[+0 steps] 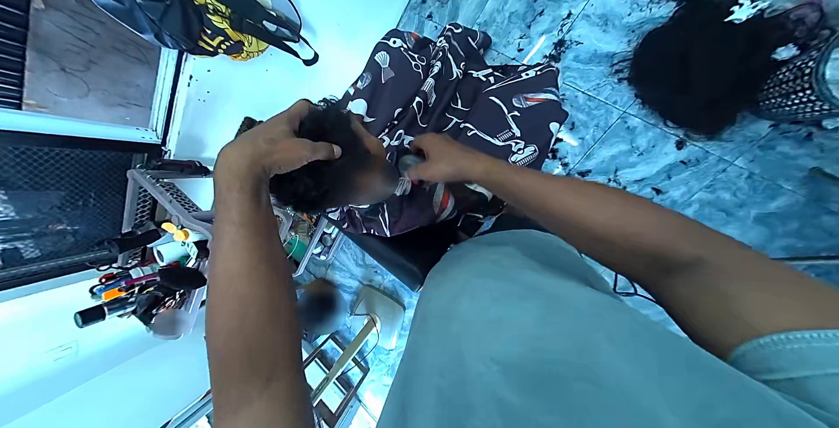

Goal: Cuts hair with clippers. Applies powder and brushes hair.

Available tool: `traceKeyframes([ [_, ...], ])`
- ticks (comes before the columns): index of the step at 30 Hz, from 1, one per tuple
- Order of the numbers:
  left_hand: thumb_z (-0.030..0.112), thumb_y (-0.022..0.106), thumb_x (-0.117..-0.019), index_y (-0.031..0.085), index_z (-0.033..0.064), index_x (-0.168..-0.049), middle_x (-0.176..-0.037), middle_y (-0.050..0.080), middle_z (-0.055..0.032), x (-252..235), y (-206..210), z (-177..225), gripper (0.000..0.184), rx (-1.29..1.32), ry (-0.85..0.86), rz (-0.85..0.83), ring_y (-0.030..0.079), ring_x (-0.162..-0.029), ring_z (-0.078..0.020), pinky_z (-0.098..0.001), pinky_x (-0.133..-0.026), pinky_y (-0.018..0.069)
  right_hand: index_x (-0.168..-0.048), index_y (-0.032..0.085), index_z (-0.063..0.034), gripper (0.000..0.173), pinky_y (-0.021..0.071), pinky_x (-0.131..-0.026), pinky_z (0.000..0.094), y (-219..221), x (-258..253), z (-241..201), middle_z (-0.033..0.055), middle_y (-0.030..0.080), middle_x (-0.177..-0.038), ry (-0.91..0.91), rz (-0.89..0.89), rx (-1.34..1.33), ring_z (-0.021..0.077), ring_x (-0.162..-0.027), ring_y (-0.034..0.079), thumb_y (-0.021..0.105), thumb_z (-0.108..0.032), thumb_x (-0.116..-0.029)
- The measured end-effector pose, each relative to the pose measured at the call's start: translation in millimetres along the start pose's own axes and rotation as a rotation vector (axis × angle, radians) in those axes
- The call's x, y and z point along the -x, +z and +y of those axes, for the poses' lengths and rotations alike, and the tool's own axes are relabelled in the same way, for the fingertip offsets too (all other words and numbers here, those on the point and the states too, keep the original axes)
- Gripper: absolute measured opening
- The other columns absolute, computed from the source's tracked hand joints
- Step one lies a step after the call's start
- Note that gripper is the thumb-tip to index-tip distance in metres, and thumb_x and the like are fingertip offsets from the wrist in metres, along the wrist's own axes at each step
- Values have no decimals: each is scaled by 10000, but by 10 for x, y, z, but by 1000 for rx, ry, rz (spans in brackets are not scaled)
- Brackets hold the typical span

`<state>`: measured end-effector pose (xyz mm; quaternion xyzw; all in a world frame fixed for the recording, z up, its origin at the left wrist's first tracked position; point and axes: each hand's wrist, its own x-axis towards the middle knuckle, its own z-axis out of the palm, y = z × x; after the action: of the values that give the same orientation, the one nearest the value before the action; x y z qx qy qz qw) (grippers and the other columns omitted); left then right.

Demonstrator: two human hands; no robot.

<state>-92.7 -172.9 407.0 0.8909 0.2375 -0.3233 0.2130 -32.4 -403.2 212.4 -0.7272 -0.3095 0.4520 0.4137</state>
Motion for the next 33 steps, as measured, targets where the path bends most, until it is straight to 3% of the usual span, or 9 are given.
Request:
traceKeyframes([
  [3, 304, 807, -874, 498, 209, -1418, -1264, 666, -104, 33, 35, 37, 632, 1, -14, 6, 670, -1142, -232, -547, -981, 545, -1120, 669, -25, 437, 543, -792, 621, -220, -255, -109, 168, 689, -976, -121, -39, 147, 351, -921, 678, 786, -343, -844],
  [6, 306, 805, -879, 472, 205, -1454, -1312, 646, -116, 68, 52, 89, 672, -8, -44, 14, 652, -1181, -243, -558, -1007, 527, -1043, 667, -57, 403, 544, -734, 584, -274, -332, -182, 130, 675, -914, -153, -84, 226, 316, -866, 674, 772, -383, -829],
  [11, 313, 804, -880, 447, 222, -1487, -1357, 624, -108, 81, 50, 58, 710, -28, -58, 18, 633, -1222, -229, -547, -1035, 514, -907, 658, -61, 356, 529, -648, 550, -286, -341, -240, 105, 644, -801, -143, -129, 144, 282, -752, 650, 783, -381, -813],
  [16, 305, 802, -885, 453, 221, -1482, -1376, 609, -109, 95, 46, 53, 697, -4, -63, 23, 614, -1248, -227, -533, -1047, 503, -885, 659, -53, 343, 518, -647, 530, -314, -339, -345, 101, 637, -800, -205, -161, 69, 262, -745, 637, 795, -359, -812],
  [20, 290, 810, -879, 447, 219, -1484, -1371, 613, -101, 103, 46, 45, 709, 7, -58, 23, 618, -1243, -209, -510, -1047, 511, -853, 654, -37, 312, 489, -651, 453, -326, -386, -354, 78, 609, -760, -326, -223, -60, 206, -705, 591, 813, -305, -837],
  [24, 289, 812, -878, 443, 210, -1496, -1388, 606, -102, 92, 48, 18, 724, 12, -41, 21, 614, -1254, -211, -511, -1058, 506, -810, 635, -49, 304, 483, -612, 477, -329, -365, -365, 80, 592, -732, -246, -210, -20, 223, -675, 583, 792, -309, -833],
  [28, 301, 812, -882, 453, 204, -1475, -1354, 622, -102, 74, 57, 23, 700, 14, -42, 24, 625, -1230, -212, -510, -1041, 513, -874, 672, -33, 250, 522, -623, 375, -350, -340, -428, 74, 645, -775, -277, -282, -238, 159, -679, 616, 799, -247, -854],
  [33, 309, 808, -884, 446, 220, -1488, -1383, 609, -88, 55, 50, 44, 709, 1, -52, 18, 613, -1254, -198, -503, -1058, 506, -757, 613, -54, 306, 476, -536, 421, -381, -346, -427, 77, 589, -679, -137, -258, -71, 191, -570, 565, 774, -304, -830],
])
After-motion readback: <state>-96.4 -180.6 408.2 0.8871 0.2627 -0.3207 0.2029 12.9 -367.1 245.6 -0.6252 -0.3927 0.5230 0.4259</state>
